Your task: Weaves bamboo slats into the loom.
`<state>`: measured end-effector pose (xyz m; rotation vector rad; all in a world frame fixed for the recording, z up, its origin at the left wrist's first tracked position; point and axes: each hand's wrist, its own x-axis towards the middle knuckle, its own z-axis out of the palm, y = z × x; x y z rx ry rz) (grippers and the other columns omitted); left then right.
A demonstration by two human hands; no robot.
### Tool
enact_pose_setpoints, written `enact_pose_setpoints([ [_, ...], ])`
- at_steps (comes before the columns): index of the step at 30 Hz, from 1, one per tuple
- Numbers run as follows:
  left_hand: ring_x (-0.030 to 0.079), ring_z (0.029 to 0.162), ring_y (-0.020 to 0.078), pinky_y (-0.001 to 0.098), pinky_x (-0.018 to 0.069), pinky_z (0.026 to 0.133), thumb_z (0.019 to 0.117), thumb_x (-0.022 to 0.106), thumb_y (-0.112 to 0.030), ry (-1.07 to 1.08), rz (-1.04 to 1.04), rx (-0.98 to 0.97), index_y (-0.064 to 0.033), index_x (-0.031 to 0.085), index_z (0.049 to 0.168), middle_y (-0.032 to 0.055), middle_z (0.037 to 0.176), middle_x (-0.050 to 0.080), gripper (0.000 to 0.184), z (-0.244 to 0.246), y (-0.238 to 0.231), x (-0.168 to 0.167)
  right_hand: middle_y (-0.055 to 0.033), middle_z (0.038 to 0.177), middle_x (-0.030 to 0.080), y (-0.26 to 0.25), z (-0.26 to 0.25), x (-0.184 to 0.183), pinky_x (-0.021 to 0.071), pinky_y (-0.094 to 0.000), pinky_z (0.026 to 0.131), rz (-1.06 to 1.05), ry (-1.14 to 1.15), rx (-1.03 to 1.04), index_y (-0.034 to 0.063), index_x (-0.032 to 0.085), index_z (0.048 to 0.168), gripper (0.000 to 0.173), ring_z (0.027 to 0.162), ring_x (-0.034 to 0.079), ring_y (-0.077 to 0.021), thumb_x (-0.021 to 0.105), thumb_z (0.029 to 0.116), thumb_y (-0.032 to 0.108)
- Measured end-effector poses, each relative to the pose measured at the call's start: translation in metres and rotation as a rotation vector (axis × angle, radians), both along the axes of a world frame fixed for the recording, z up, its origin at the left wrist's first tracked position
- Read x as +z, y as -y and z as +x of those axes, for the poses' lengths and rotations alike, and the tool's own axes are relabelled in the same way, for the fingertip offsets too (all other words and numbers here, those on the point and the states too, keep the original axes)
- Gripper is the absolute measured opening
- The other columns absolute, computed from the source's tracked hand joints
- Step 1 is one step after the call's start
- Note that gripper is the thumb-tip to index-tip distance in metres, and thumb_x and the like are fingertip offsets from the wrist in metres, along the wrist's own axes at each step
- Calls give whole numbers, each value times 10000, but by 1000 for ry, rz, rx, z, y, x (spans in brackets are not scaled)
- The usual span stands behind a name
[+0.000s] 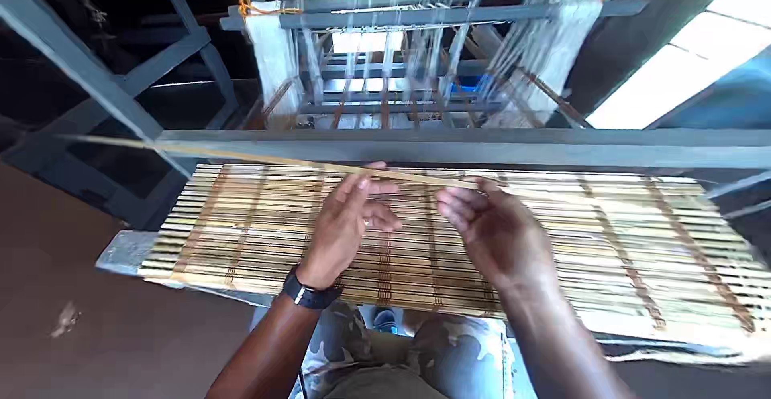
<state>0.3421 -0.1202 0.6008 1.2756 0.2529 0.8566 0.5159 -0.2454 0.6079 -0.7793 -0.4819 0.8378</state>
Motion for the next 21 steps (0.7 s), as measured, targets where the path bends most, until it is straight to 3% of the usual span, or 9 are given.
enact_pose_setpoints([
  [5,697,677,169,310,620,645,1130,349,-221,97,-144,183,-41,630,1270,131,995,731,361,-2,-12,-6,-191,1036,754,-14,-7,-4,636,-422,889,-2,64,111,-19,635,1190,384,926,766,-272,316,1133,187],
  [8,696,661,165,301,619,631,1131,344,-199,97,-187,224,-33,624,1239,131,975,731,342,-8,-21,-11,-218,1075,741,-15,-4,-7,640,-434,868,-34,44,141,-56,625,1274,368,918,762,-289,363,1127,156],
  [12,706,636,180,297,612,594,1138,321,-207,109,-228,277,-51,605,1167,145,947,746,325,-15,-32,-15,-218,1109,735,-10,5,-6,649,-433,816,-75,30,93,-25,624,1246,321,895,763,-300,377,1123,139],
  [21,695,622,160,272,591,562,1146,246,-221,88,-249,341,-70,571,1164,112,934,753,359,-31,-46,-21,-204,1067,737,-2,27,-9,648,-387,713,-53,37,5,10,666,1243,270,821,754,-264,459,1096,102],
])
